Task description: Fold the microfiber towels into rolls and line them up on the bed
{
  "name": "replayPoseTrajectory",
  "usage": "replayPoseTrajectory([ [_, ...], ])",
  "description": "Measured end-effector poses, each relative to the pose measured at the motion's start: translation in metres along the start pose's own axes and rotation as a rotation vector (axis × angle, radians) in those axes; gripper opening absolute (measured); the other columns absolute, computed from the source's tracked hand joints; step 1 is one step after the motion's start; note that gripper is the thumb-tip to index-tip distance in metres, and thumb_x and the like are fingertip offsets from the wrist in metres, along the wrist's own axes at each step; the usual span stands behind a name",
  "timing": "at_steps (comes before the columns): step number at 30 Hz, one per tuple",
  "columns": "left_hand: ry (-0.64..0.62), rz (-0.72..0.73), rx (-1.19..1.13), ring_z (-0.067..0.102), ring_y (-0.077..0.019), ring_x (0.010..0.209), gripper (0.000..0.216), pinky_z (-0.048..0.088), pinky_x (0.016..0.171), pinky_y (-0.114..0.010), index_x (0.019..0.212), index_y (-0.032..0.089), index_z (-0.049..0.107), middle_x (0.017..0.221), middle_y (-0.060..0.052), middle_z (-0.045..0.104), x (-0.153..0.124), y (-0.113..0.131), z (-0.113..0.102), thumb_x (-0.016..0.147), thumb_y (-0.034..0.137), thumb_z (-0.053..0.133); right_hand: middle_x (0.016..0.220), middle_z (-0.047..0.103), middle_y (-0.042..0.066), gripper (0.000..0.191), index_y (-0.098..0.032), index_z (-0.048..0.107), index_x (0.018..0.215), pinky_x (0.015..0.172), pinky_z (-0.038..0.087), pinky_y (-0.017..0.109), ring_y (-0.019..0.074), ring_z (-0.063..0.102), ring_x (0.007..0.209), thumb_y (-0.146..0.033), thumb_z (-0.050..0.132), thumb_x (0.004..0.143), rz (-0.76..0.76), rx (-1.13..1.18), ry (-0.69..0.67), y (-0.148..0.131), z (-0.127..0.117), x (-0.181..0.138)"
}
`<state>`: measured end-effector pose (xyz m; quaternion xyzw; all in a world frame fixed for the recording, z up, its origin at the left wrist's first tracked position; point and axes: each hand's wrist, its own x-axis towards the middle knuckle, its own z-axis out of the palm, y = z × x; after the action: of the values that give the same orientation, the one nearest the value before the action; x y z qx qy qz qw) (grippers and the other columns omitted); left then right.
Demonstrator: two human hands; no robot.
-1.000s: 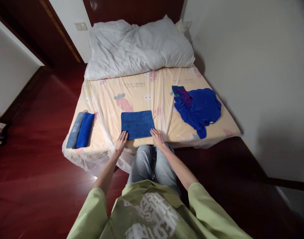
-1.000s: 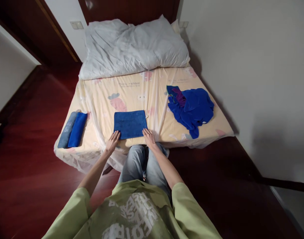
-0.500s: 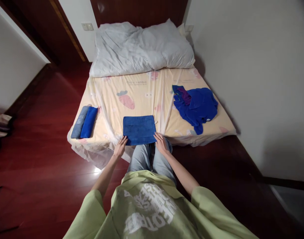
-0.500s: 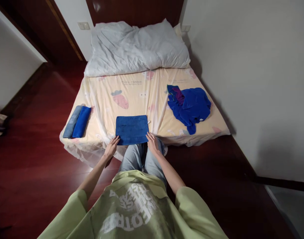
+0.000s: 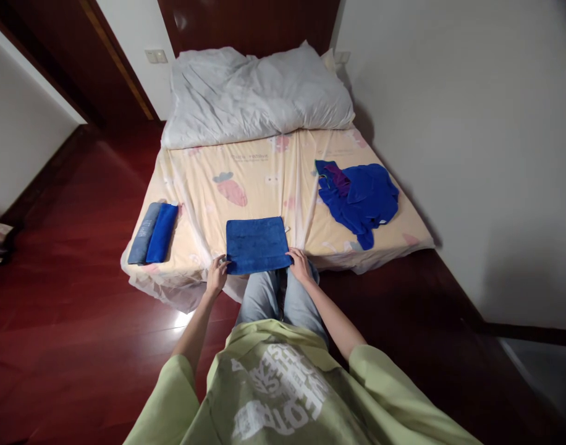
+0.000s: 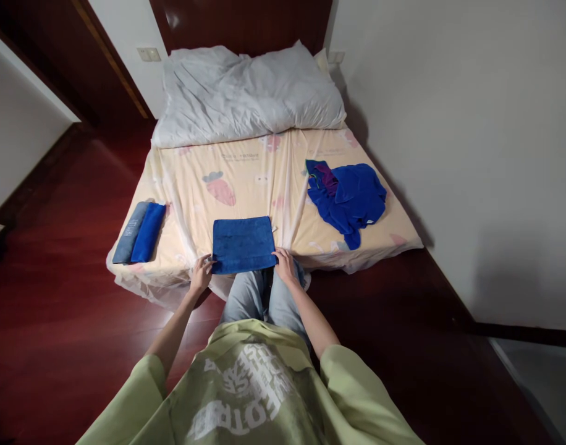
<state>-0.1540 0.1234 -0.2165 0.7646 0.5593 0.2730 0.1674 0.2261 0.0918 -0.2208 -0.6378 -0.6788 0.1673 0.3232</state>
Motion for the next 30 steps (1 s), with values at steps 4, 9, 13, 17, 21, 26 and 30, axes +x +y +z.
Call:
replayPoseTrajectory([
  [4,0.068,-0.035,-0.108,0.06,-0.0288,0.116,0.03,0.051,0.104,-0.049,0.105,0.022,0.074,0.13,-0.013,0.06,0.003,-0.007,0.006,0.088,0.016,0.051,0.128,0.068,0.009,0.052,-0.023,0.074,0.109,0.109,0.048,0.044,0.0247,0.061,0.122,0.001,0.049,0.071,0.005,0.048,0.025,0.004,0.0,0.005],
  [9,0.065,-0.071,-0.197,0.06,-0.0292,0.118,0.03,0.05,0.105,-0.047,0.106,0.021,0.073,0.125,-0.013,0.06,0.009,-0.013,0.009,0.084,0.021,0.054,0.121,0.069,0.01,0.032,-0.022,0.075,0.105,0.105,0.051,0.043,0.0263,0.064,0.115,-0.012,0.056,0.082,0.026,0.137,0.06,0.009,0.002,0.012],
  [13,0.108,-0.17,-0.24,0.06,-0.0305,0.116,0.026,0.05,0.105,-0.047,0.103,0.02,0.071,0.119,-0.014,0.061,0.018,-0.012,0.011,0.086,0.034,0.058,0.11,0.07,0.013,0.02,-0.019,0.075,0.096,0.098,0.054,0.043,0.0276,0.065,0.106,-0.024,0.06,0.085,0.105,0.171,0.092,0.015,0.006,0.022],
  [17,0.179,-0.284,-0.261,0.061,-0.0306,0.111,0.029,0.048,0.105,-0.047,0.092,0.02,0.069,0.11,-0.013,0.062,0.03,-0.011,0.015,0.086,0.048,0.061,0.099,0.069,0.013,0.031,-0.02,0.073,0.08,0.094,0.054,0.043,0.0274,0.065,0.098,-0.046,0.058,0.091,0.174,0.169,0.151,0.019,0.011,0.031],
  [21,0.195,-0.328,-0.243,0.061,-0.0308,0.105,0.031,0.048,0.103,-0.048,0.083,0.022,0.067,0.096,-0.012,0.062,0.042,-0.01,0.018,0.086,0.051,0.058,0.095,0.068,0.013,0.043,-0.02,0.071,0.075,0.089,0.054,0.042,0.0263,0.065,0.09,-0.057,0.054,0.091,0.24,0.157,0.175,0.022,0.016,0.036],
  [26,0.184,-0.358,-0.219,0.061,-0.0303,0.103,0.032,0.049,0.101,-0.047,0.078,0.022,0.066,0.09,-0.011,0.062,0.047,-0.01,0.02,0.086,0.052,0.056,0.093,0.068,0.012,0.046,-0.021,0.07,0.074,0.086,0.054,0.039,0.0255,0.065,0.089,-0.06,0.053,0.092,0.238,0.128,0.175,0.023,0.017,0.036],
  [30,0.203,-0.369,-0.225,0.06,-0.0312,0.104,0.033,0.048,0.102,-0.048,0.074,0.024,0.065,0.089,-0.011,0.062,0.046,-0.012,0.023,0.084,0.055,0.057,0.094,0.068,0.012,0.042,-0.02,0.07,0.075,0.087,0.054,0.039,0.0252,0.065,0.09,-0.056,0.055,0.091,0.235,0.125,0.183,0.022,0.016,0.036],
])
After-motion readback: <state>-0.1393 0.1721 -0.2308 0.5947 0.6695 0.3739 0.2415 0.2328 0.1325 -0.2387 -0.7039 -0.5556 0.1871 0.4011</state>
